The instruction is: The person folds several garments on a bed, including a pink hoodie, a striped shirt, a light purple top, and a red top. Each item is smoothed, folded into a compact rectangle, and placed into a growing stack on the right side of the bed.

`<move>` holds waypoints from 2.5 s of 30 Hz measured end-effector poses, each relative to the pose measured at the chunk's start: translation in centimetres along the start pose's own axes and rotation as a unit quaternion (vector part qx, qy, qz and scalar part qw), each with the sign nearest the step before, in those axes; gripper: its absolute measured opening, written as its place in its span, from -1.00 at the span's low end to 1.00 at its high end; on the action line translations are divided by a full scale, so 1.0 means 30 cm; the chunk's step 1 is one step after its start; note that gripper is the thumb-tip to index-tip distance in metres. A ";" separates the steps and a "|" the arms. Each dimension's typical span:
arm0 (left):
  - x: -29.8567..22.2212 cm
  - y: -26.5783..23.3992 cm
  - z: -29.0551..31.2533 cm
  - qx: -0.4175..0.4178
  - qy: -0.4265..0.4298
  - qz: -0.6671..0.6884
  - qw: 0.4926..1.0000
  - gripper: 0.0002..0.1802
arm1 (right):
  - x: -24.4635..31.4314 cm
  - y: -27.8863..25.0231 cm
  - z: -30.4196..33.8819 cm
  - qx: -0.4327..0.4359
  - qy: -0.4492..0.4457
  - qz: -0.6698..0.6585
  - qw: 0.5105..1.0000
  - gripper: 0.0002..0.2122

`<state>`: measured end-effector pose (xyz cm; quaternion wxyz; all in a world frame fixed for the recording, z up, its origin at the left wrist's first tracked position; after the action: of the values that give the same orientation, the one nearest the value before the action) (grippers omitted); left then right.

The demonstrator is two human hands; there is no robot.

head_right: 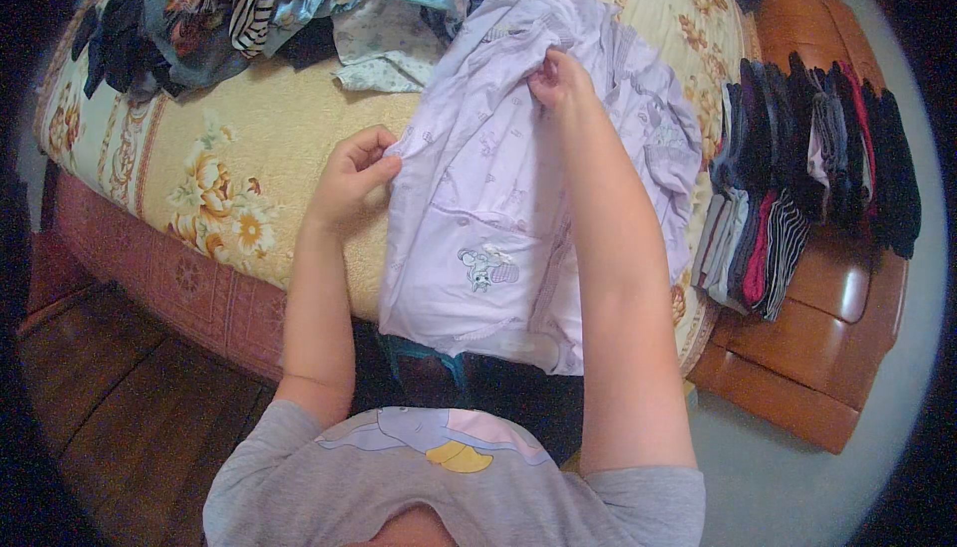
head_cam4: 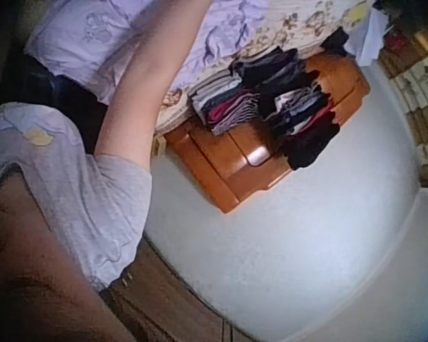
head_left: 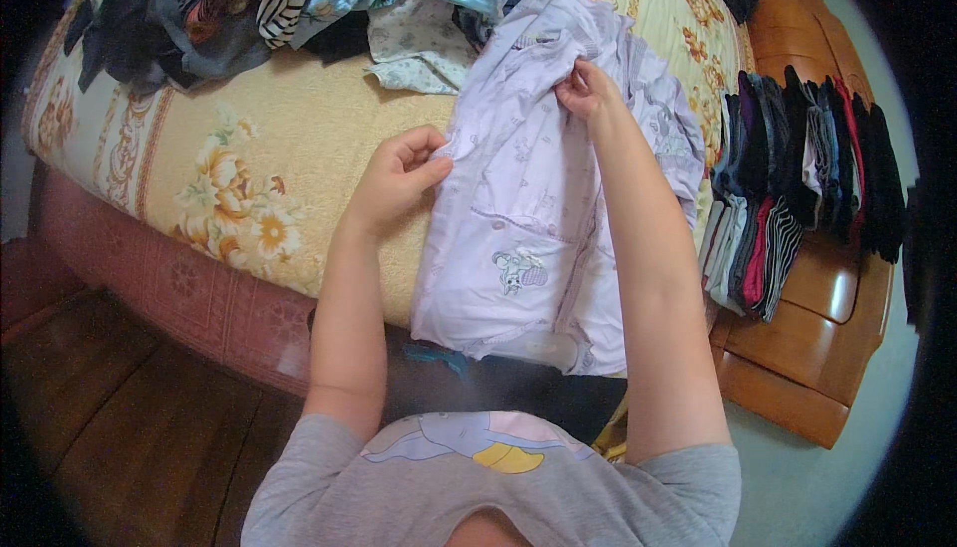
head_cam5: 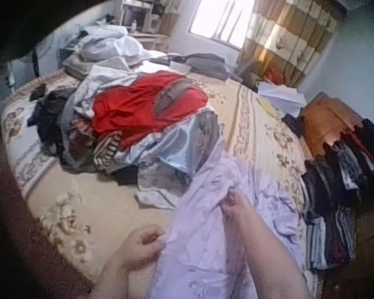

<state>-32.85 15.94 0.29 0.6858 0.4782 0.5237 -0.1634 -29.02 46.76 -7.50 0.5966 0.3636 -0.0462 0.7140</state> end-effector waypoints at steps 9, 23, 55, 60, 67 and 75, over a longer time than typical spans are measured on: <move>0.040 -0.015 -0.008 0.039 -0.019 -0.019 0.999 -0.90 | -0.019 0.124 0.099 0.048 -0.033 0.036 0.998 -0.65; -0.029 0.046 -0.032 0.015 0.046 -0.403 0.914 -0.83 | 0.493 -0.174 0.709 -0.013 -0.409 0.299 0.862 -0.83; 0.013 0.035 -0.083 -0.055 0.101 -0.533 0.838 -0.83 | 0.521 -0.700 0.191 -0.206 -0.254 0.590 0.738 -0.64; -0.013 0.073 -0.082 -0.046 0.131 -0.569 0.810 -0.81 | 0.705 -1.002 0.394 -0.366 -0.383 0.535 0.658 -0.59; 0.101 0.600 0.040 0.179 0.168 -0.680 0.691 -0.32 | 0.436 -0.795 0.515 -0.175 -0.478 0.683 0.524 -0.33; 0.279 0.602 0.049 0.200 0.162 -0.737 0.625 -0.42 | 0.652 -1.122 0.551 -0.297 -0.451 0.444 0.715 -0.76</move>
<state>-15.58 25.88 1.71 0.1279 0.0760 0.7581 -0.6350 7.98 64.05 3.43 0.1965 0.3842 -0.6757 0.5976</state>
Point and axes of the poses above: each hand's wrist, its own z-axis away from the middle knuckle, its own y-axis out of the palm, x = y × z, the point moved 10 cm from there along -z, towards the middle knuckle, and after that the axes turned 5 degrees about y, right-handed, at the moved point
